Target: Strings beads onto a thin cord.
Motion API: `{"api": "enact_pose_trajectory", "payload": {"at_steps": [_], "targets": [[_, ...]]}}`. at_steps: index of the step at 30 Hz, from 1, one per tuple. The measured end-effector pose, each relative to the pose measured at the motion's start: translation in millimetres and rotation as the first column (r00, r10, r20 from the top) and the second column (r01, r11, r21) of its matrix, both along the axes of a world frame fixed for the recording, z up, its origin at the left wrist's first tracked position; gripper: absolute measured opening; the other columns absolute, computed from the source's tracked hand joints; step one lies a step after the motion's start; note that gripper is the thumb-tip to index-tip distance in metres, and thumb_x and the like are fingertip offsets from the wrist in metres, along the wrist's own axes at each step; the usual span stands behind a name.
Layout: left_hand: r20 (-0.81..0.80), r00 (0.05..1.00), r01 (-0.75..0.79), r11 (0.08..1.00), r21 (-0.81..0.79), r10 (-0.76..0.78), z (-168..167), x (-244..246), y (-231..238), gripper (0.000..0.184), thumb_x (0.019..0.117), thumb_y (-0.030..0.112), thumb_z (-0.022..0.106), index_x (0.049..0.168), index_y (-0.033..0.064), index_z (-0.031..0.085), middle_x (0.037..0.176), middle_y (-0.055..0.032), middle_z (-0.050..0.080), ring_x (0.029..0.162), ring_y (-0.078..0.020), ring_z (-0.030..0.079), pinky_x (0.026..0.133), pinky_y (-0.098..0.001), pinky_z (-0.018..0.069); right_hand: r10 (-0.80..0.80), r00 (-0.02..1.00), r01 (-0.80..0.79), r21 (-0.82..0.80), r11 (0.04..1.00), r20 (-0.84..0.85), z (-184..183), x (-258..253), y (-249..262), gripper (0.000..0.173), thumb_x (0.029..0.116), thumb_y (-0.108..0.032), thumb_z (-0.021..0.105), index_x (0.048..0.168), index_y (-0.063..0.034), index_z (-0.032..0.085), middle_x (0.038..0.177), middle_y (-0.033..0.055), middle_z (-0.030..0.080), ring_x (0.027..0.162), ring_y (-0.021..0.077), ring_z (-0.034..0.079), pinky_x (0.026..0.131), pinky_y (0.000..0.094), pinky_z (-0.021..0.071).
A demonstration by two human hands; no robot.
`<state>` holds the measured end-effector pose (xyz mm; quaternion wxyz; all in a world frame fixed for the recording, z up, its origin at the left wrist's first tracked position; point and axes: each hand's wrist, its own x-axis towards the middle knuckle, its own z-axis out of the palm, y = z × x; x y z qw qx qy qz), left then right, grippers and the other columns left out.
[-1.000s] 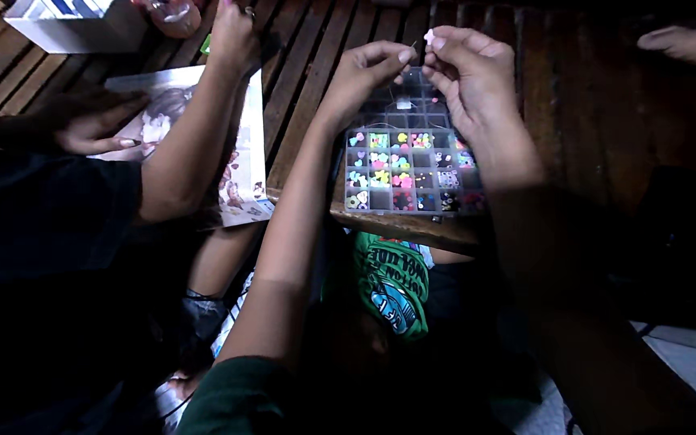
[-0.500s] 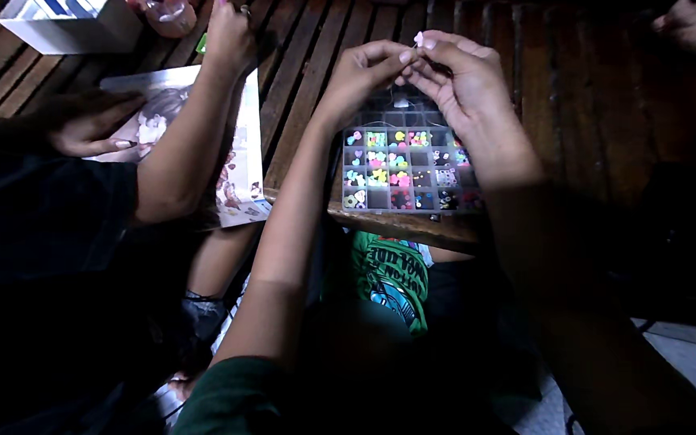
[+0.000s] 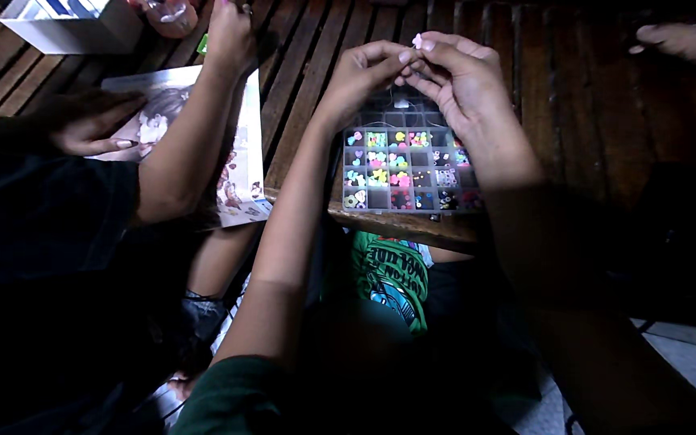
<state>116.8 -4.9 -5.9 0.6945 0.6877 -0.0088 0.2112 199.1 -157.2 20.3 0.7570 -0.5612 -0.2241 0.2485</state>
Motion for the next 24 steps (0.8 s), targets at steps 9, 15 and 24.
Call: {"api": "enact_pose_trajectory", "payload": {"at_steps": [9, 15, 24], "targets": [[-0.023, 0.999, -0.025, 1.000, 0.006, 0.025, 4.0, -0.7, -3.0, 0.007, 0.1002, 0.001, 0.060, 0.106, 0.0018, 0.064, 0.086, 0.0026, 0.070, 0.078, -0.0038, 0.066, 0.075, -0.0212, 0.0552, -0.023, 0.979, 0.036, -0.063, 0.997, 0.205, -0.5, 1.8, -0.9, 0.010, 0.0993, -0.005, 0.064, 0.106, -0.0013, 0.069, 0.094, 0.0022, 0.071, 0.085, 0.0118, 0.071, 0.080, 0.0294, 0.0621], [-0.012, 1.000, -0.024, 1.000, -0.006, 0.024, 4.6, -0.9, -3.4, 0.010, 0.1002, 0.002, 0.061, 0.110, 0.0010, 0.062, 0.086, 0.0021, 0.071, 0.078, -0.0041, 0.066, 0.075, -0.0213, 0.0551, -0.008, 0.971, 0.024, -0.065, 0.998, 0.240, -0.5, 0.5, -0.5, 0.024, 0.0974, -0.002, 0.065, 0.121, -0.0003, 0.058, 0.098, 0.0024, 0.069, 0.088, 0.0111, 0.071, 0.081, 0.0295, 0.0620], [0.021, 0.999, -0.050, 0.999, -0.001, 0.050, 1.4, 0.3, -0.3, 0.007, 0.1008, 0.003, 0.059, 0.106, 0.0009, 0.064, 0.087, 0.0013, 0.070, 0.078, -0.0047, 0.066, 0.074, -0.0218, 0.0550, 0.041, 0.944, -0.016, -0.080, 0.997, 0.327, -4.9, 1.3, -0.2, 0.013, 0.1001, -0.008, 0.064, 0.111, -0.0013, 0.068, 0.097, -0.0005, 0.071, 0.088, 0.0078, 0.071, 0.082, 0.0268, 0.0611]]}}
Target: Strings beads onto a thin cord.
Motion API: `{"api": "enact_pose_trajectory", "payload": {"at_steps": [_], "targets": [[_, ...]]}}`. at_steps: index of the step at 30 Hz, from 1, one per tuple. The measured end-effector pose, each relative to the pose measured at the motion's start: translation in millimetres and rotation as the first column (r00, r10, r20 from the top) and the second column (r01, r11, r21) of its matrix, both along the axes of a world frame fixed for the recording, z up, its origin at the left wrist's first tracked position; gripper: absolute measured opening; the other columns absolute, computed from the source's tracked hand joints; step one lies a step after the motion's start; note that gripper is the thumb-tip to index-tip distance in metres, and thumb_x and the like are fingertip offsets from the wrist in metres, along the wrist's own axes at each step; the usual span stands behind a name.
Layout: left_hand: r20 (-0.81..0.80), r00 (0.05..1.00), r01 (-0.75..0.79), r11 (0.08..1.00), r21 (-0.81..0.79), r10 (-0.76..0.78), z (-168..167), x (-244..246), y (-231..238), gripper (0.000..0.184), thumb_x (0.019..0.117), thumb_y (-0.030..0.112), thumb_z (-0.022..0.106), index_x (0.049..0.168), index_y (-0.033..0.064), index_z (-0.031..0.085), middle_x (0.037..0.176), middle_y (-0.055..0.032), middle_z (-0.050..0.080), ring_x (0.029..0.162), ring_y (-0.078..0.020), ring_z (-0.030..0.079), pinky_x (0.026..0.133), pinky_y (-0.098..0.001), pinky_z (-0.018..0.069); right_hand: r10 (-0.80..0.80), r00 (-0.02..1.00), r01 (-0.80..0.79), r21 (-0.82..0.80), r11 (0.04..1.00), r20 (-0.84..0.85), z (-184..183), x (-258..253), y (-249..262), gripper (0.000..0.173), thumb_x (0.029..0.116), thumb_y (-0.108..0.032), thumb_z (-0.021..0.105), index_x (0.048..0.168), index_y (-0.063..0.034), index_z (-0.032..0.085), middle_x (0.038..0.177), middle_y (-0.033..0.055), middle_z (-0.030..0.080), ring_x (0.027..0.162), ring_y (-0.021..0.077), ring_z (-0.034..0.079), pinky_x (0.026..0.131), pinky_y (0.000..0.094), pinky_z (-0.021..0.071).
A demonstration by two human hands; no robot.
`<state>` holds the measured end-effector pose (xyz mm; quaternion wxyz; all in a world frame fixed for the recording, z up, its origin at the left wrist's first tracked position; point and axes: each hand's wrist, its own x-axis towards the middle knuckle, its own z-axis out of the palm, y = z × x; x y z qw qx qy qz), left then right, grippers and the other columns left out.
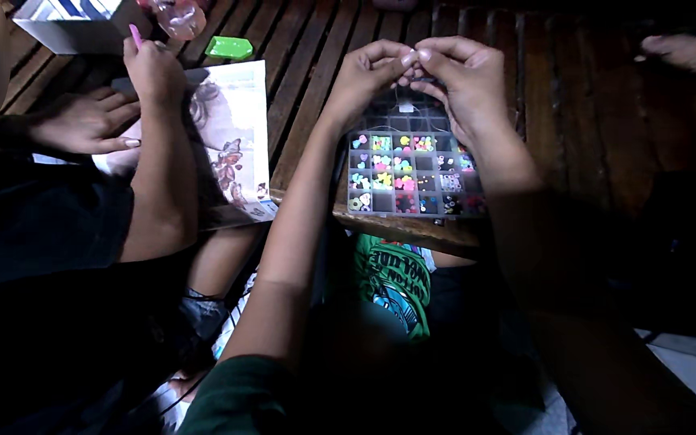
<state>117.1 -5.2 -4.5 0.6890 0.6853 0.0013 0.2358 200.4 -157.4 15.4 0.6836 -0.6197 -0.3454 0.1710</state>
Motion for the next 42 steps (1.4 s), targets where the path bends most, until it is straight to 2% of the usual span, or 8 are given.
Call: {"api": "enact_pose_trajectory", "payload": {"at_steps": [3, 7, 10, 17, 26, 32, 37, 42], "targets": [[-0.010, 1.000, -0.010, 1.000, 0.018, 0.010, 2, -1, -2, 0.010, 0.0998, 0.002, 0.060, 0.106, -0.0018, 0.066, 0.088, -0.0010, 0.071, 0.079, -0.0061, 0.066, 0.075, -0.0235, 0.0556, 0.002, 0.998, -0.001, -0.020, 1.000, 0.058, -2, 3, -1, 0.009, 0.0999, -0.010, 0.064, 0.107, -0.0052, 0.067, 0.096, -0.0027, 0.071, 0.088, 0.0067, 0.070, 0.081, 0.0271, 0.0611], [-0.040, 0.999, 0.016, 0.999, 0.044, -0.015, 4, -5, -1, 0.010, 0.0996, 0.001, 0.060, 0.105, -0.0034, 0.068, 0.090, -0.0023, 0.070, 0.081, -0.0060, 0.066, 0.079, -0.0243, 0.0557, -0.031, 0.999, 0.032, -0.039, 0.999, 0.035, 1, 4, -2, 0.011, 0.1034, -0.014, 0.059, 0.112, -0.0071, 0.062, 0.098, -0.0034, 0.067, 0.087, 0.0073, 0.069, 0.080, 0.0284, 0.0605], [-0.107, 0.994, 0.011, 0.997, 0.078, -0.003, 6, -8, 0, 0.012, 0.0997, 0.003, 0.062, 0.106, -0.0040, 0.069, 0.093, -0.0042, 0.072, 0.085, -0.0047, 0.066, 0.081, -0.0233, 0.0548, -0.090, 0.995, 0.091, 0.012, 0.996, -0.045, 4, 10, -7, 0.009, 0.1068, -0.012, 0.051, 0.112, -0.0076, 0.058, 0.097, -0.0033, 0.067, 0.087, 0.0076, 0.068, 0.080, 0.0278, 0.0595], [-0.131, 0.991, -0.008, 0.995, 0.103, 0.022, 7, -11, 3, 0.014, 0.1003, 0.004, 0.061, 0.108, -0.0048, 0.069, 0.094, -0.0045, 0.072, 0.085, -0.0035, 0.065, 0.082, -0.0225, 0.0542, -0.186, 0.945, 0.224, 0.118, 0.968, -0.268, 14, 21, -19, 0.012, 0.1111, -0.013, 0.039, 0.115, -0.0092, 0.050, 0.101, -0.0036, 0.070, 0.092, 0.0073, 0.071, 0.087, 0.0256, 0.0584], [-0.169, 0.986, 0.018, 0.992, 0.126, 0.004, 5, -10, 3, 0.013, 0.1015, 0.004, 0.059, 0.108, -0.0046, 0.067, 0.094, -0.0036, 0.070, 0.084, -0.0026, 0.064, 0.082, -0.0218, 0.0536, -0.231, 0.915, 0.304, 0.191, 0.933, -0.330, 15, 32, -23, 0.014, 0.1108, -0.010, 0.037, 0.114, -0.0083, 0.051, 0.099, -0.0027, 0.070, 0.090, 0.0071, 0.071, 0.086, 0.0241, 0.0579], [-0.204, 0.979, 0.004, 0.991, 0.134, 0.023, 6, -10, 1, 0.010, 0.1008, 0.003, 0.059, 0.108, -0.0043, 0.062, 0.087, -0.0018, 0.068, 0.079, -0.0037, 0.063, 0.079, -0.0228, 0.0537, -0.223, 0.909, 0.310, 0.214, 0.926, -0.353, 16, 29, -22, 0.013, 0.1104, -0.009, 0.039, 0.115, -0.0057, 0.050, 0.098, -0.0009, 0.069, 0.088, 0.0078, 0.070, 0.086, 0.0244, 0.0584], [-0.148, 0.988, 0.046, 0.994, 0.097, -0.032, 1, -7, 4, 0.018, 0.1015, 0.003, 0.058, 0.118, -0.0038, 0.061, 0.095, -0.0022, 0.070, 0.085, -0.0056, 0.066, 0.082, -0.0239, 0.0557, -0.224, 0.909, 0.317, 0.233, 0.919, -0.352, 14, 33, -22, 0.015, 0.1104, -0.008, 0.038, 0.116, -0.0024, 0.051, 0.097, 0.0023, 0.069, 0.088, 0.0093, 0.071, 0.085, 0.0253, 0.0589], [-0.179, 0.983, 0.054, 0.994, 0.091, -0.037, 2, -9, 2, 0.016, 0.1027, 0.004, 0.057, 0.114, -0.0026, 0.065, 0.096, -0.0028, 0.070, 0.086, -0.0061, 0.066, 0.082, -0.0235, 0.0561, -0.219, 0.912, 0.311, 0.236, 0.921, -0.346, 13, 34, -23, 0.014, 0.1100, -0.007, 0.038, 0.116, -0.0028, 0.050, 0.096, 0.0026, 0.068, 0.087, 0.0101, 0.071, 0.085, 0.0256, 0.0590]]}}
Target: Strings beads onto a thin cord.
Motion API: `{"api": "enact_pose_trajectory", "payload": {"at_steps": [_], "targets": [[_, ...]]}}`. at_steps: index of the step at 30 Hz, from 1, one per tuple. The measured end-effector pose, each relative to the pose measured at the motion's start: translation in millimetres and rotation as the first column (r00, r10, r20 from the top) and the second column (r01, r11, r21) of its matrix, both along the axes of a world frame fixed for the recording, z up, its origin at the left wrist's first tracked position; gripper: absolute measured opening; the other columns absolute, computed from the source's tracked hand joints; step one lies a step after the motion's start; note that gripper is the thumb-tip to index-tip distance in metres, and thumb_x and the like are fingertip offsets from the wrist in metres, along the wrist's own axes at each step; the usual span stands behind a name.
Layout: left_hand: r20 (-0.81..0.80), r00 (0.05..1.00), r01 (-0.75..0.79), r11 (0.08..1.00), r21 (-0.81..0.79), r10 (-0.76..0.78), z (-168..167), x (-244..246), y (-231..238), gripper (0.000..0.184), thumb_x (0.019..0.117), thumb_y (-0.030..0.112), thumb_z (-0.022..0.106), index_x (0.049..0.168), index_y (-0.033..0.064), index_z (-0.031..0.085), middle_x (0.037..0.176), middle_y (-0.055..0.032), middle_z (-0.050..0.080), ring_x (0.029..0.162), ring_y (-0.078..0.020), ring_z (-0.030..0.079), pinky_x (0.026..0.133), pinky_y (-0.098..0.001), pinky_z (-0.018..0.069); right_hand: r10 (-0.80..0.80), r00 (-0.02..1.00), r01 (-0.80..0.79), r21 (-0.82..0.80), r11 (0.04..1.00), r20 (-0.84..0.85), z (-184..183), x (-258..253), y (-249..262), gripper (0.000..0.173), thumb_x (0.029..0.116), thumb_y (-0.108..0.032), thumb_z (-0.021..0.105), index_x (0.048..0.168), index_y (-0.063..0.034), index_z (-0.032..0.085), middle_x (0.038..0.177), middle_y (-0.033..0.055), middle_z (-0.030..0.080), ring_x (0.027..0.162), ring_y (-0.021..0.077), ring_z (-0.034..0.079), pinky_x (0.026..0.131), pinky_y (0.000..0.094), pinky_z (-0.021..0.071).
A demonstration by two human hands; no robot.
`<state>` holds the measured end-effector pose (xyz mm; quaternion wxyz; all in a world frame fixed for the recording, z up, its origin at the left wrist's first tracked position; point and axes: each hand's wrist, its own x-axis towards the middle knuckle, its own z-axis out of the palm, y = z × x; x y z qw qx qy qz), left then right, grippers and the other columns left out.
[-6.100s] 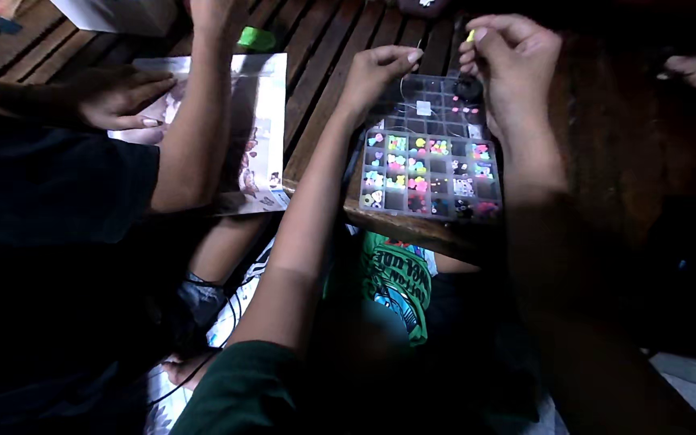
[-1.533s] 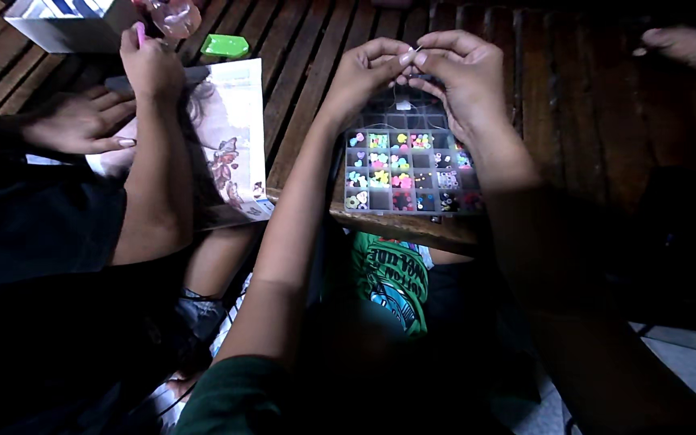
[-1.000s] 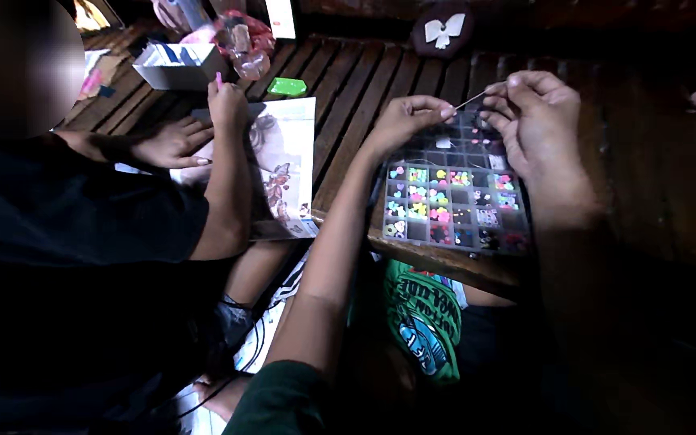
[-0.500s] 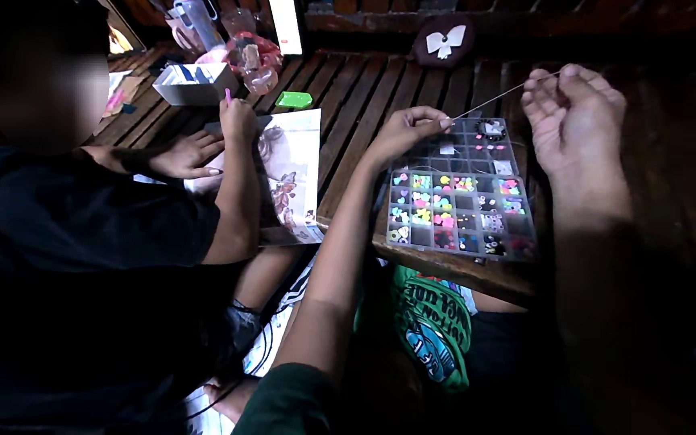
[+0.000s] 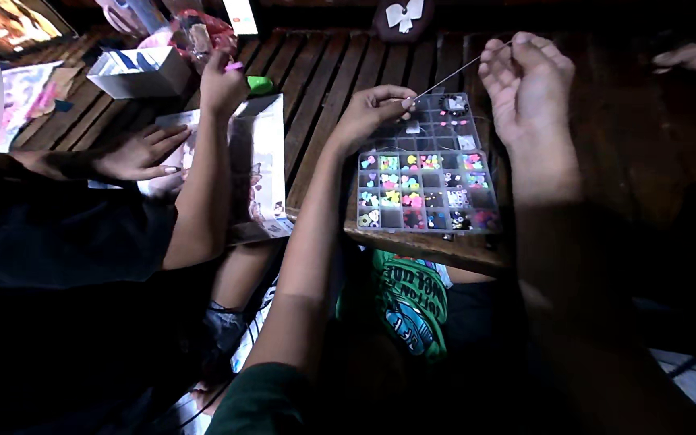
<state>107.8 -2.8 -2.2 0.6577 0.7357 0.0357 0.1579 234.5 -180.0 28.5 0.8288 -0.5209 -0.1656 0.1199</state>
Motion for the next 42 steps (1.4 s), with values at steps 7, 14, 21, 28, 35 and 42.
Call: {"api": "enact_pose_trajectory", "payload": {"at_steps": [7, 14, 21, 28, 35, 42], "targets": [[-0.061, 0.998, 0.034, 0.999, -0.017, -0.035, 0.1, 2.1, 0.2, 0.019, 0.1054, 0.004, 0.051, 0.116, -0.0036, 0.064, 0.101, -0.0046, 0.069, 0.086, -0.0070, 0.066, 0.082, -0.0242, 0.0556, 0.010, 1.000, -0.010, -0.026, 1.000, 0.006, 0.2, 0.4, 1.7, 0.014, 0.1098, -0.008, 0.040, 0.117, -0.0016, 0.050, 0.098, 0.0041, 0.069, 0.087, 0.0110, 0.071, 0.083, 0.0262, 0.0593], [-0.073, 0.995, 0.063, 0.995, -0.074, -0.069, -0.9, 2.8, -0.3, 0.023, 0.1086, 0.009, 0.045, 0.111, -0.0022, 0.065, 0.096, -0.0030, 0.070, 0.085, -0.0079, 0.067, 0.082, -0.0250, 0.0566, 0.016, 1.000, -0.015, -0.045, 0.999, 0.023, 0.5, 0.7, 1.7, 0.015, 0.1097, -0.008, 0.039, 0.117, -0.0008, 0.050, 0.098, 0.0045, 0.068, 0.087, 0.0115, 0.071, 0.084, 0.0263, 0.0593], [-0.083, 0.994, 0.074, 0.997, 0.009, -0.073, 1.5, 1.1, -1.9, 0.014, 0.1021, 0.003, 0.057, 0.113, -0.0022, 0.065, 0.095, -0.0018, 0.070, 0.085, -0.0064, 0.066, 0.083, -0.0242, 0.0555, 0.018, 1.000, -0.017, -0.044, 0.999, 0.012, 2.6, 3.4, 3.4, 0.016, 0.1102, -0.008, 0.039, 0.119, 0.0010, 0.050, 0.098, 0.0064, 0.068, 0.086, 0.0125, 0.071, 0.083, 0.0260, 0.0595], [-0.057, 0.995, 0.079, 0.997, 0.014, -0.078, 2.8, 0.4, -2.3, 0.016, 0.1013, 0.001, 0.058, 0.114, -0.0038, 0.066, 0.097, -0.0022, 0.069, 0.086, -0.0061, 0.067, 0.084, -0.0243, 0.0569, 0.049, 0.996, -0.046, -0.032, 0.998, 0.081, 1.6, 5.2, 4.0, 0.013, 0.1098, -0.008, 0.041, 0.114, 0.0000, 0.051, 0.096, 0.0066, 0.069, 0.086, 0.0131, 0.072, 0.083, 0.0275, 0.0601], [-0.057, 0.998, 0.030, 0.984, 0.178, -0.020, -0.4, 1.3, 3.1, 0.015, 0.0978, 0.004, 0.065, 0.111, -0.0024, 0.070, 0.097, -0.0018, 0.071, 0.082, -0.0033, 0.066, 0.080, -0.0226, 0.0568, 0.027, 0.995, -0.017, -0.097, 0.995, 0.097, -2.0, 8.3, 4.5, 0.012, 0.1091, -0.006, 0.042, 0.113, 0.0006, 0.051, 0.094, 0.0063, 0.069, 0.083, 0.0139, 0.072, 0.081, 0.0284, 0.0612], [-0.050, 0.998, 0.045, 0.968, 0.246, -0.033, -4.7, 3.5, 6.1, 0.016, 0.0982, 0.004, 0.064, 0.111, -0.0017, 0.071, 0.098, -0.0022, 0.070, 0.085, -0.0019, 0.065, 0.081, -0.0207, 0.0553, 0.151, 0.960, -0.130, -0.102, 0.986, 0.236, 2.5, 7.9, 0.5, 0.011, 0.1083, -0.006, 0.043, 0.110, -0.0028, 0.054, 0.096, 0.0048, 0.071, 0.088, 0.0148, 0.072, 0.085, 0.0308, 0.0601]]}}
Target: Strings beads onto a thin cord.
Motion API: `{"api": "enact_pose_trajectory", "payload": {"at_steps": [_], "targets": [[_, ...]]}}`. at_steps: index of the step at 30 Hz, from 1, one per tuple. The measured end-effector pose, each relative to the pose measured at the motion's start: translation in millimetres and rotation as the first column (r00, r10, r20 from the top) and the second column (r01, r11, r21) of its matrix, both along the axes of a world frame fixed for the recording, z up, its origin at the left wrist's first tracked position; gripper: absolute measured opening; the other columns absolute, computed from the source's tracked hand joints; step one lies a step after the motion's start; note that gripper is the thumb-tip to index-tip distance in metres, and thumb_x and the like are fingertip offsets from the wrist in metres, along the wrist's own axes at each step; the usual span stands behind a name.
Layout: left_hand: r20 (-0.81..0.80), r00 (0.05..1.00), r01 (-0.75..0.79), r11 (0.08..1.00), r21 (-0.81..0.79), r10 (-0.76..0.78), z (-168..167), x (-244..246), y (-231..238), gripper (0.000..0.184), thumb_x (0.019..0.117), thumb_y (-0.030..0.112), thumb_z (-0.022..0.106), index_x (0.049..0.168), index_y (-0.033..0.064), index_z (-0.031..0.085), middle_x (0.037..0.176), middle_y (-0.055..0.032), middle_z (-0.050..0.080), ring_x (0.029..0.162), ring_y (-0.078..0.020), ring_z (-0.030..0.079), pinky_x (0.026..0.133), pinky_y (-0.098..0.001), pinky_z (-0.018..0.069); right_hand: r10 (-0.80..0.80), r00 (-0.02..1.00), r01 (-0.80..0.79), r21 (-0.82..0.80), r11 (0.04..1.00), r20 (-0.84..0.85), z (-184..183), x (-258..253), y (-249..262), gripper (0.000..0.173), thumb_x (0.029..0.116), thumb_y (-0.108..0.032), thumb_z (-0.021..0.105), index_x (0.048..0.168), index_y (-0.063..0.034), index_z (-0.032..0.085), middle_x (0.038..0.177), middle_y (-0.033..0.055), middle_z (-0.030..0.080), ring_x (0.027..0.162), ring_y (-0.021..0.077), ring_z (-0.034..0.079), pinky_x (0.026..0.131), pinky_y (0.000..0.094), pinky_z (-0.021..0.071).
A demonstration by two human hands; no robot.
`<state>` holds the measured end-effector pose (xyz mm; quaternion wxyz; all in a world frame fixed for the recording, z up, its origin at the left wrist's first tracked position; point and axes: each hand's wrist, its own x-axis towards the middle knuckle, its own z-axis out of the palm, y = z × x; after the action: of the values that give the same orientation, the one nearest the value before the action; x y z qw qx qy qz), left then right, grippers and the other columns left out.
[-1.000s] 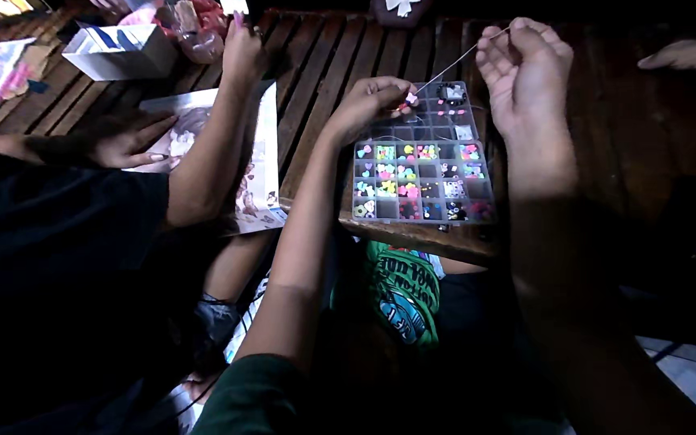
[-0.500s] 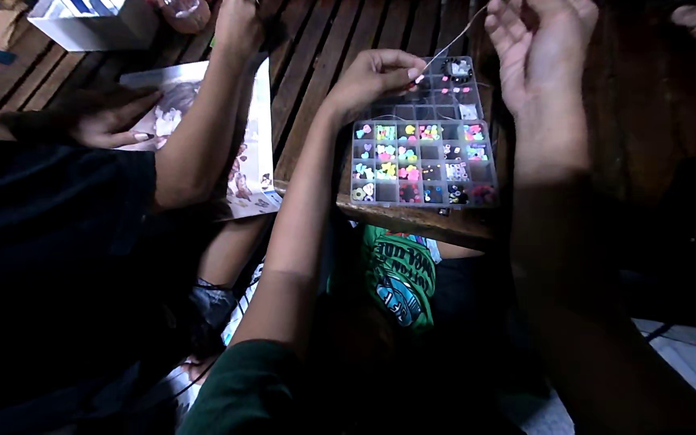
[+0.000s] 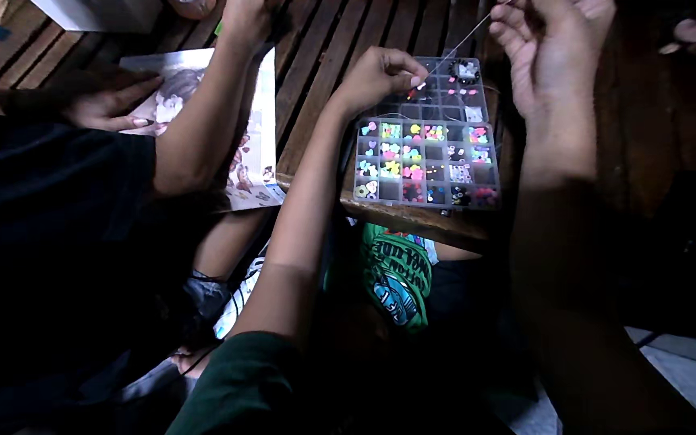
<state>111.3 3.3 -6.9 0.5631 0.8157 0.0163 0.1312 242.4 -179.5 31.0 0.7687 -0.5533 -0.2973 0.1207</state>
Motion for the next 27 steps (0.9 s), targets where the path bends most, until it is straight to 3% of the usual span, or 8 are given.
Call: {"api": "enact_pose_trajectory", "payload": {"at_steps": [5, 11, 20, 24, 27], "targets": [[0.022, 0.997, 0.078, 0.997, -0.007, -0.078, -2, 0, -2, 0.018, 0.1008, 0.005, 0.060, 0.115, -0.0020, 0.069, 0.100, -0.0017, 0.070, 0.084, -0.0005, 0.064, 0.081, -0.0196, 0.0545, 0.111, 0.992, -0.113, 0.025, 0.993, 0.064, 3, -5, -2, 0.015, 0.1084, -0.005, 0.039, 0.105, -0.0067, 0.054, 0.098, 0.0033, 0.072, 0.092, 0.0141, 0.072, 0.088, 0.0305, 0.0598], [0.000, 0.992, 0.126, 0.982, -0.142, -0.127, 4, 0, -8, 0.021, 0.1059, 0.008, 0.053, 0.114, -0.0028, 0.069, 0.095, -0.0008, 0.071, 0.085, -0.0049, 0.067, 0.082, -0.0236, 0.0569, 0.164, 0.984, -0.166, 0.027, 0.986, 0.064, 7, -9, -5, 0.019, 0.1092, -0.006, 0.035, 0.105, -0.0087, 0.054, 0.099, 0.0019, 0.072, 0.092, 0.0120, 0.072, 0.088, 0.0285, 0.0595], [0.044, 0.985, -0.161, 0.980, -0.118, 0.167, 4, 3, -3, 0.021, 0.1056, 0.011, 0.055, 0.108, -0.0042, 0.069, 0.091, -0.0019, 0.068, 0.079, -0.0021, 0.064, 0.077, -0.0209, 0.0546, 0.124, 0.988, -0.130, 0.052, 0.990, 0.093, 13, -12, -8, 0.019, 0.1083, -0.005, 0.035, 0.104, -0.0092, 0.053, 0.097, 0.0009, 0.072, 0.091, 0.0110, 0.072, 0.087, 0.0273, 0.0598], [0.147, 0.980, -0.125, 0.990, -0.063, 0.134, 7, 2, -6, 0.024, 0.1026, 0.010, 0.060, 0.122, -0.0004, 0.070, 0.113, -0.0071, 0.071, 0.098, -0.0058, 0.065, 0.086, -0.0229, 0.0524, 0.151, 0.985, -0.158, 0.083, 0.984, 0.081, 13, -9, -9, 0.021, 0.1087, -0.005, 0.033, 0.103, -0.0088, 0.053, 0.097, 0.0022, 0.072, 0.092, 0.0115, 0.072, 0.089, 0.0272, 0.0596], [0.237, 0.971, 0.044, 0.998, -0.054, -0.030, 5, 5, -14, 0.029, 0.1005, 0.006, 0.061, 0.128, -0.0028, 0.067, 0.124, -0.0113, 0.070, 0.110, -0.0097, 0.066, 0.095, -0.0251, 0.0532, 0.189, 0.977, -0.196, 0.070, 0.978, 0.100, 12, -12, -8, 0.020, 0.1088, -0.006, 0.034, 0.103, -0.0102, 0.052, 0.098, 0.0010, 0.072, 0.093, 0.0103, 0.072, 0.089, 0.0264, 0.0594]]}}
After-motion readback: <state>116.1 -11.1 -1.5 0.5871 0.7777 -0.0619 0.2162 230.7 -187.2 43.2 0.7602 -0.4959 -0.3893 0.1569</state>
